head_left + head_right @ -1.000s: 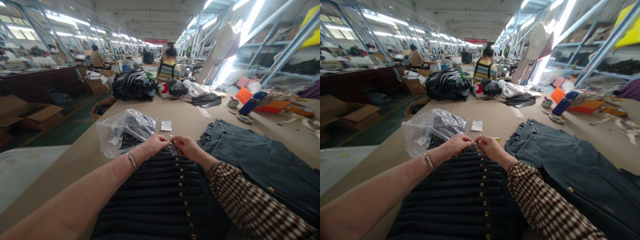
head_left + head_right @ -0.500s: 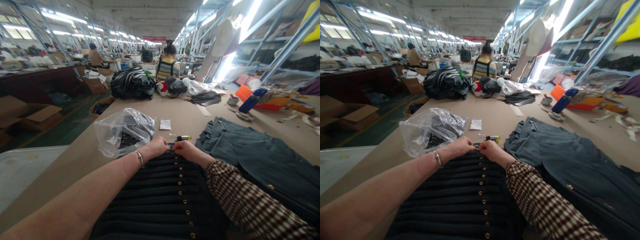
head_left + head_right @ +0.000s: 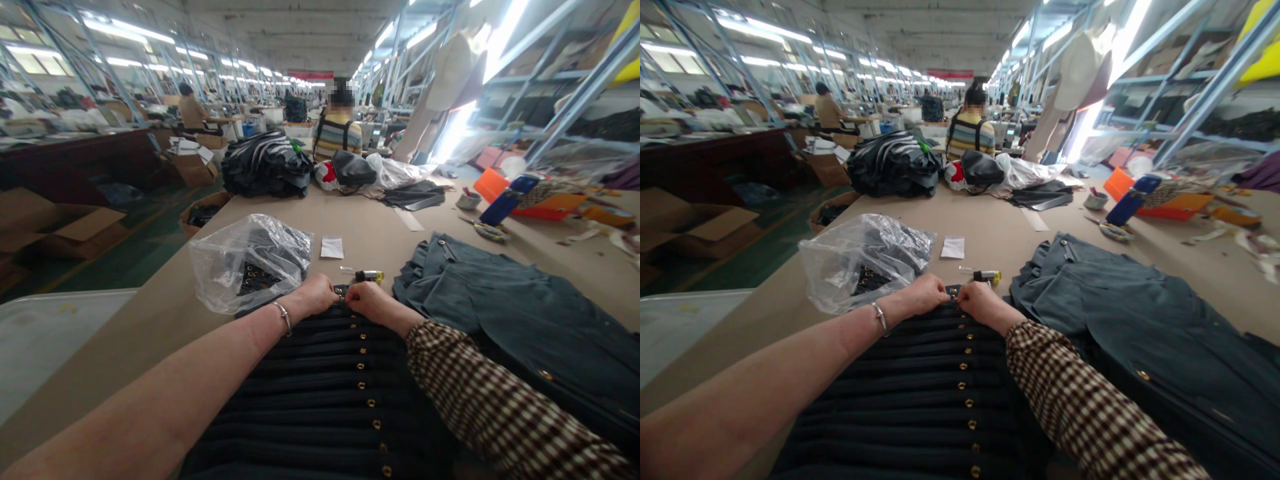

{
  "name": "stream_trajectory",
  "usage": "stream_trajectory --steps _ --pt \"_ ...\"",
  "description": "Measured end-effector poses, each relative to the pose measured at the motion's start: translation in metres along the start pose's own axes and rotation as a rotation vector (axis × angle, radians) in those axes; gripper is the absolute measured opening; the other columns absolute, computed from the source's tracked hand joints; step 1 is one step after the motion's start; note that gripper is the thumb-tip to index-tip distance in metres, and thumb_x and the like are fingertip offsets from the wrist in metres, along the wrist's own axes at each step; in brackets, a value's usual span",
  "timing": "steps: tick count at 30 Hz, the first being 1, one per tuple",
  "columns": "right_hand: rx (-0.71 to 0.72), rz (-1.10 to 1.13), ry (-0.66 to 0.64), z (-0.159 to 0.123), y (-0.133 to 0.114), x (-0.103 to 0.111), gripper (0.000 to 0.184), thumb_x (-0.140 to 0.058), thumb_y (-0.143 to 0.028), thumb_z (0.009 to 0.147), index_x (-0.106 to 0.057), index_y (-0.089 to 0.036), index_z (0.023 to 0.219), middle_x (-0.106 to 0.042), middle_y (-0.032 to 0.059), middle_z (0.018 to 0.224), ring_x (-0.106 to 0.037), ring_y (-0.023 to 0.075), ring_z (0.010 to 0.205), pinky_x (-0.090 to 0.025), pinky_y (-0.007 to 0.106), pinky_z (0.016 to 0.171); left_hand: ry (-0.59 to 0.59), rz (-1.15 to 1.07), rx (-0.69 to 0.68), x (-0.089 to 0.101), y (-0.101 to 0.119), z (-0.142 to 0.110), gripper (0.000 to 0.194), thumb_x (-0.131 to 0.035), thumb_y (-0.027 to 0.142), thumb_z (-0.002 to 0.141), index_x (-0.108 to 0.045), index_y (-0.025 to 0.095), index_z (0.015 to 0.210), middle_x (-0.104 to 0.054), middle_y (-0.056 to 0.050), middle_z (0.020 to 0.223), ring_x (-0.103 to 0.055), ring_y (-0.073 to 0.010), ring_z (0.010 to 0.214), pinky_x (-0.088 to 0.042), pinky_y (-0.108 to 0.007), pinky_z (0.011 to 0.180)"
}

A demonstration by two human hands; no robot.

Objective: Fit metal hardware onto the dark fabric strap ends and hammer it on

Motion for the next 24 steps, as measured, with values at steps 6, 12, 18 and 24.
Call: stream_trajectory --steps 6,12,18,24 --pt "-0.014 0.036 -0.011 -0.001 0.002 0.000 0.017 -0.057 -0.010 0.069 -0.073 -0.015 0.071 -0.069 0.0025 0.066 -0.057 0.0120 0.061 -0.040 0.020 0.057 0.009 -0.005 0.016 0.005 -0.003 -0.001 0.023 -0.059 0.036 0.086 -0.062 0.013 0.083 -0.064 -0.001 0.080 -0.060 -0.0125 0.071 -0.051 -0.030 0.068" --pt "-0.082 0.134 -0.071 -0.002 0.002 0.006 0.017 -0.058 -0.022 0.075 -0.074 -0.014 0.073 -0.069 0.0019 0.066 -0.056 0.0115 0.057 -0.040 0.019 0.051 0.038 -0.090 0.011 0.010 0.001 -0.012 0.013 -0.061 0.024 0.075 -0.069 0.013 0.072 -0.054 0.003 0.051 -0.049 -0.0101 0.049 -0.037 -0.022 0.048" --pt "-0.102 0.109 -0.072 0.001 0.002 0.002 0.014 -0.061 -0.021 0.070 -0.073 -0.015 0.072 -0.067 0.0004 0.063 -0.055 0.0111 0.058 -0.038 0.019 0.051 0.058 -0.102 0.000 0.008 0.005 -0.007 0.014 -0.063 0.023 0.072 -0.071 0.013 0.068 -0.055 0.002 0.049 -0.047 -0.0099 0.049 -0.034 -0.022 0.049" --pt "-0.128 0.065 -0.116 0.005 0.003 0.003 0.017 -0.061 -0.017 0.068 -0.075 -0.015 0.077 -0.068 0.0007 0.063 -0.054 0.0107 0.055 -0.037 0.019 0.049 0.055 -0.076 -0.016 0.005 0.003 -0.001 0.015 -0.064 0.024 0.074 -0.067 0.012 0.066 -0.055 0.003 0.052 -0.046 -0.0089 0.050 -0.035 -0.022 0.050"
Point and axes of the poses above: each hand's wrist, its own z-axis towards the middle knuckle, its own x-axis out of the back of the hand, y = z × x, the point moved 1 cm from there along z, towards the middle knuckle
